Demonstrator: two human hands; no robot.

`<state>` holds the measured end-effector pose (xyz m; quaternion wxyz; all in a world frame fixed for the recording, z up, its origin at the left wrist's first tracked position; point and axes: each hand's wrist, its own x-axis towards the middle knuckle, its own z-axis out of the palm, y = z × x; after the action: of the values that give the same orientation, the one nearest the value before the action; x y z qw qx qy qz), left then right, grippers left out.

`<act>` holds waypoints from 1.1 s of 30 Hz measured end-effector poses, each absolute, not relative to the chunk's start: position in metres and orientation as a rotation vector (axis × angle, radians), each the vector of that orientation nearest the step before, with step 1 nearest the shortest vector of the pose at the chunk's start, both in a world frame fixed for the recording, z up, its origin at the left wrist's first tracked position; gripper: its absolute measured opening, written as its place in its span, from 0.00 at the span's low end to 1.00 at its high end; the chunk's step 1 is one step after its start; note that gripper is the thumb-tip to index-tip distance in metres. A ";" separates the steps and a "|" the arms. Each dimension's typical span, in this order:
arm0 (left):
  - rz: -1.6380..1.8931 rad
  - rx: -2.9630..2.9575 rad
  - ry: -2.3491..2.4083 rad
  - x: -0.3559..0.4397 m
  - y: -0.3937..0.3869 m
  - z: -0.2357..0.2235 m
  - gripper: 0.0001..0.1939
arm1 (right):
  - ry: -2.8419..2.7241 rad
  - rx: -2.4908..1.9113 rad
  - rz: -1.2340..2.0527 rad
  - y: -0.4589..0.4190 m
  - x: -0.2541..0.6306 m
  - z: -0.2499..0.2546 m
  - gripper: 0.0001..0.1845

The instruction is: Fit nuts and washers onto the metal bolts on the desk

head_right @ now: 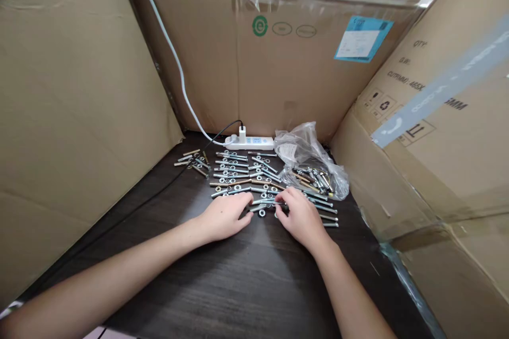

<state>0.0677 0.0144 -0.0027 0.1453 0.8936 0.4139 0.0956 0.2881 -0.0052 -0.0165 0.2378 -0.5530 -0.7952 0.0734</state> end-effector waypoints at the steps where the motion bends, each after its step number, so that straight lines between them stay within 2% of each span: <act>1: 0.283 2.584 1.210 0.071 0.014 -0.005 0.08 | -2.171 -1.510 0.200 -0.005 0.289 -0.016 0.07; 10: 0.380 2.566 1.209 0.070 0.018 -0.023 0.05 | -2.105 -1.503 0.252 -0.004 0.290 -0.014 0.05; 18: 0.666 2.334 1.194 0.056 0.027 -0.017 0.05 | -2.063 -1.488 0.245 -0.004 0.291 -0.014 0.05; 33: 0.720 2.341 1.192 0.057 0.028 -0.020 0.05 | -2.081 -1.416 0.234 -0.008 0.281 -0.018 0.05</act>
<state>0.0565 0.0280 -0.0204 0.2074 0.8407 0.4281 0.2586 0.2808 -0.0080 -0.0178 0.3019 -0.5341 -0.7847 0.0883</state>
